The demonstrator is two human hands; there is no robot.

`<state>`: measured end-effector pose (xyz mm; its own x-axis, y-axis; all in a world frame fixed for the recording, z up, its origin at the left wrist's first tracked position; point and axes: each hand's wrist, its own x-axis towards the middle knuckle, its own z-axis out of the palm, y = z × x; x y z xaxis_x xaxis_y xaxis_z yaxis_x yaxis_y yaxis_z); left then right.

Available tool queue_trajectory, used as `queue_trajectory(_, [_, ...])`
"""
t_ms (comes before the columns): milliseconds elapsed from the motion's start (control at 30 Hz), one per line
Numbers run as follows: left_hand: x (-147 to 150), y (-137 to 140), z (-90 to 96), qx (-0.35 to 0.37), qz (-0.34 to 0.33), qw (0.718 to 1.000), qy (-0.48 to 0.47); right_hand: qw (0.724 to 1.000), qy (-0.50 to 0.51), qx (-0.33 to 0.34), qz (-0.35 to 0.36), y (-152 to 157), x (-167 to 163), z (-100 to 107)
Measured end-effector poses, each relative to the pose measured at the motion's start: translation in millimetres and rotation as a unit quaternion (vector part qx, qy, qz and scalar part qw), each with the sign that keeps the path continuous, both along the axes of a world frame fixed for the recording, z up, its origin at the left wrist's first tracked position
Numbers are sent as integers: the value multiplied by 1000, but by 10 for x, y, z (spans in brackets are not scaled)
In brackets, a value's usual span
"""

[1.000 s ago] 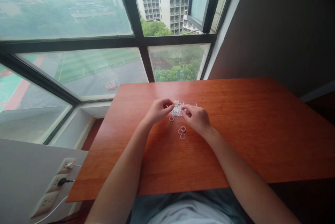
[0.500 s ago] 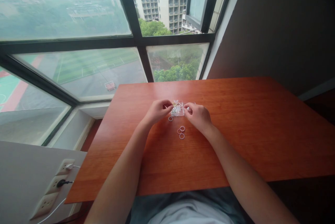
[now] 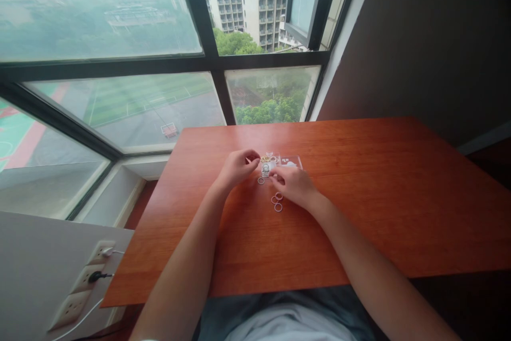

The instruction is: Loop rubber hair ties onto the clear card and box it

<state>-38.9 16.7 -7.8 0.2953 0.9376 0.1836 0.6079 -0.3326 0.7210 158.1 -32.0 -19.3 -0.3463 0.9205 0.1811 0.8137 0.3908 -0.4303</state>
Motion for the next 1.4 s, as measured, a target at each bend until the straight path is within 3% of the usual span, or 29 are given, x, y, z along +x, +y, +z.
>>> queue_trajectory(167, [7, -4, 3, 3, 4, 1000, 2, 995, -58, -19, 77, -93, -129, -37])
queue_trajectory(433, [23, -3, -40, 4, -4, 1000, 3, 987, -145, -61, 39, -68, -67, 60])
queue_trajectory(633, [20, 5, -53, 10, -14, 1000, 7, 980, -186, -52, 40, -75, -100, 80])
queue_trajectory(900, [31, -11, -5, -1, -9, 1000, -7, 992, -117, -31, 35, -23, -47, -18])
queue_trajectory(1067, [45, -24, 33, -15, -14, 999, -30, 998, -29, 53, 16, -24, -16, -34])
queue_trajectory(1233, [92, -69, 89, -80, -62, 991, -91, 990, 14, 139, -11, -27, 6, -39])
queue_trajectory(1400, [152, -126, 151, -149, -118, 974, -124, 991, 0, 131, -20, -24, 18, -39])
